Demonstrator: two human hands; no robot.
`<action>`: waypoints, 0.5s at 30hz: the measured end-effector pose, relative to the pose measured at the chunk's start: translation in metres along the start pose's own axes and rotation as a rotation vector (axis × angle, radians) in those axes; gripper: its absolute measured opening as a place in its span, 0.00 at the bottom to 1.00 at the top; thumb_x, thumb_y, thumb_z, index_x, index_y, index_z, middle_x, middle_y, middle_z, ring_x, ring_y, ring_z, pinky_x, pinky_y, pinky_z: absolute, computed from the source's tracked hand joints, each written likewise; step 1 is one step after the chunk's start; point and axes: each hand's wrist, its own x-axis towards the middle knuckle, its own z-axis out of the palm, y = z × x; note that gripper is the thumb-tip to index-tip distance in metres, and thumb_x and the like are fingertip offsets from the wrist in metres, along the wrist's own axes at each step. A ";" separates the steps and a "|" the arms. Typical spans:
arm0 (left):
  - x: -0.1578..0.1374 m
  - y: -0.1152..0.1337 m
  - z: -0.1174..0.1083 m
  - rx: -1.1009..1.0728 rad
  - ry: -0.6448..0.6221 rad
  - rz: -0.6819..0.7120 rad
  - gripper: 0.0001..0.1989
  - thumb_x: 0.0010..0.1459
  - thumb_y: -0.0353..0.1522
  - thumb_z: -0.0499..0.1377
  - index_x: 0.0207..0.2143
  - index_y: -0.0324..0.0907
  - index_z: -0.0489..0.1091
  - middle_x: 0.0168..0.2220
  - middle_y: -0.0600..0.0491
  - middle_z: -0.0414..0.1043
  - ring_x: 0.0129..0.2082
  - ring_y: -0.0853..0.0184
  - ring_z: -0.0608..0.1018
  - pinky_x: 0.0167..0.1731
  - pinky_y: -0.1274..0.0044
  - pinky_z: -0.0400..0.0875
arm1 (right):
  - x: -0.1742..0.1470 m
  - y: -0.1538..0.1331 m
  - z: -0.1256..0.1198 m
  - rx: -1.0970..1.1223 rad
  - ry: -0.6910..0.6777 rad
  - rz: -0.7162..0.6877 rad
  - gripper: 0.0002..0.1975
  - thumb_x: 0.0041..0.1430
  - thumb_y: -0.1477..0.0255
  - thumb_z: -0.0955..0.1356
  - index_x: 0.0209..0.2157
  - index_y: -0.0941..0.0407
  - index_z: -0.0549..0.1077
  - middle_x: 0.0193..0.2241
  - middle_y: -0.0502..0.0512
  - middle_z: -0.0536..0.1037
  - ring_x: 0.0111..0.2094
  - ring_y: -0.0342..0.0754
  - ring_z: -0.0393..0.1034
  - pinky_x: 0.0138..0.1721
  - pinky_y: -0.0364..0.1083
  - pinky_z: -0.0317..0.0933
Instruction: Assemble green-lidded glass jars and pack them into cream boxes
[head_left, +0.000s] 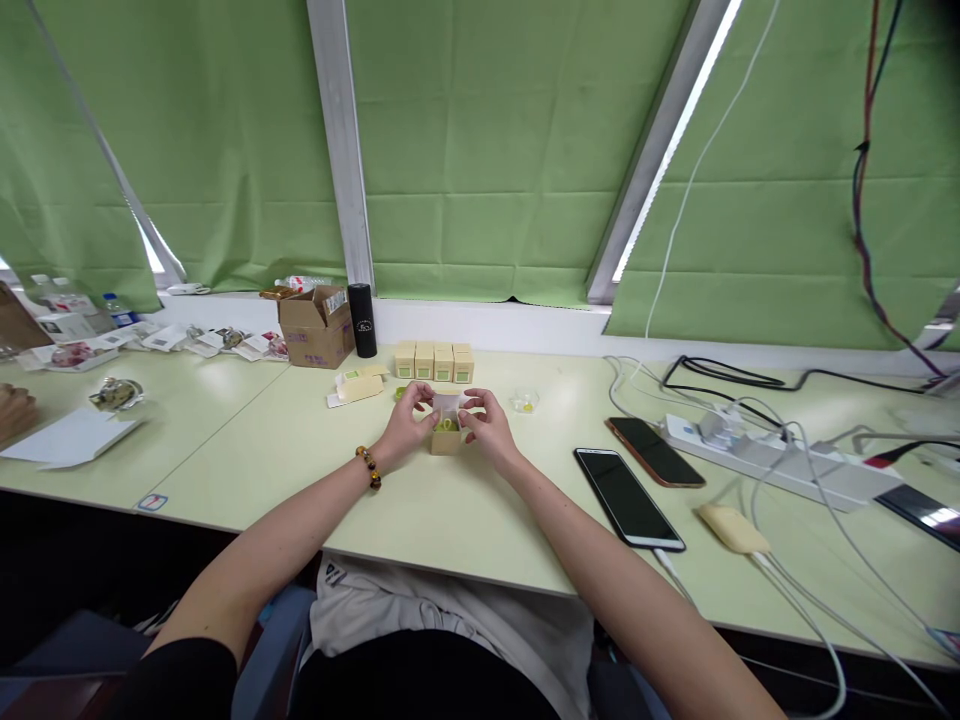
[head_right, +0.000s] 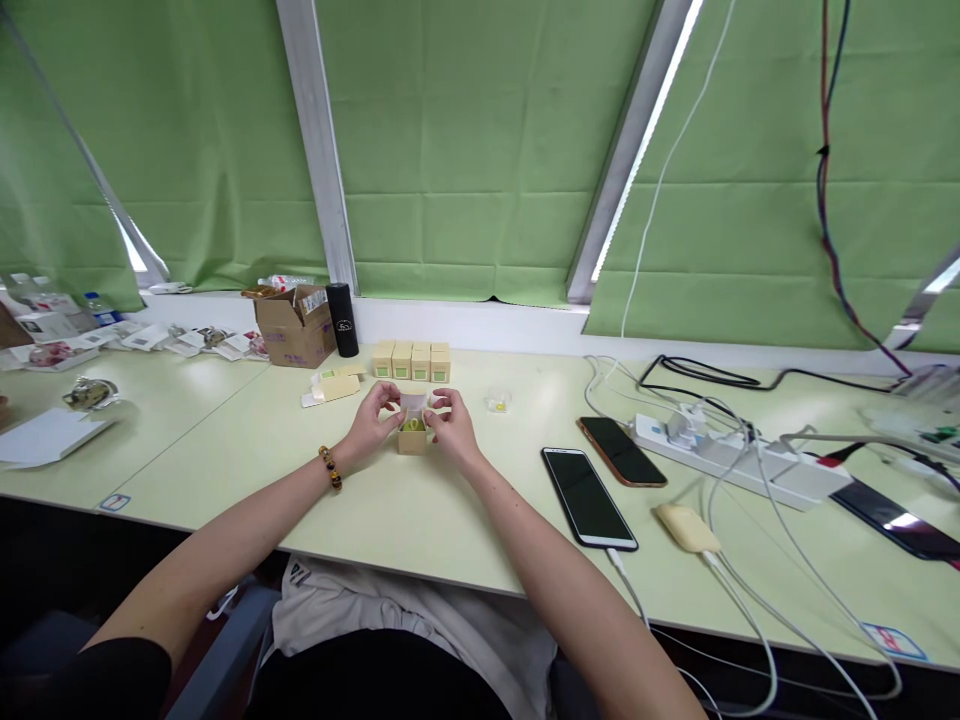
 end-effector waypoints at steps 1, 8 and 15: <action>0.000 0.000 0.000 0.003 0.001 -0.011 0.18 0.57 0.31 0.64 0.47 0.45 0.61 0.47 0.50 0.72 0.46 0.64 0.75 0.48 0.70 0.67 | 0.000 0.000 0.000 -0.008 -0.003 0.003 0.26 0.49 0.59 0.71 0.50 0.50 0.67 0.42 0.50 0.68 0.32 0.45 0.70 0.20 0.43 0.65; -0.003 0.000 0.002 0.032 -0.037 -0.098 0.21 0.58 0.31 0.63 0.51 0.47 0.59 0.50 0.49 0.68 0.50 0.63 0.73 0.49 0.70 0.64 | -0.003 0.001 0.002 -0.045 -0.020 0.022 0.29 0.49 0.57 0.72 0.51 0.50 0.65 0.44 0.52 0.66 0.32 0.46 0.68 0.19 0.43 0.63; -0.003 0.006 0.002 0.078 -0.040 -0.083 0.17 0.57 0.30 0.61 0.48 0.46 0.63 0.50 0.50 0.70 0.49 0.62 0.73 0.50 0.69 0.65 | -0.002 0.005 0.003 -0.089 -0.036 0.018 0.28 0.51 0.58 0.71 0.52 0.50 0.65 0.46 0.53 0.65 0.31 0.44 0.67 0.22 0.43 0.62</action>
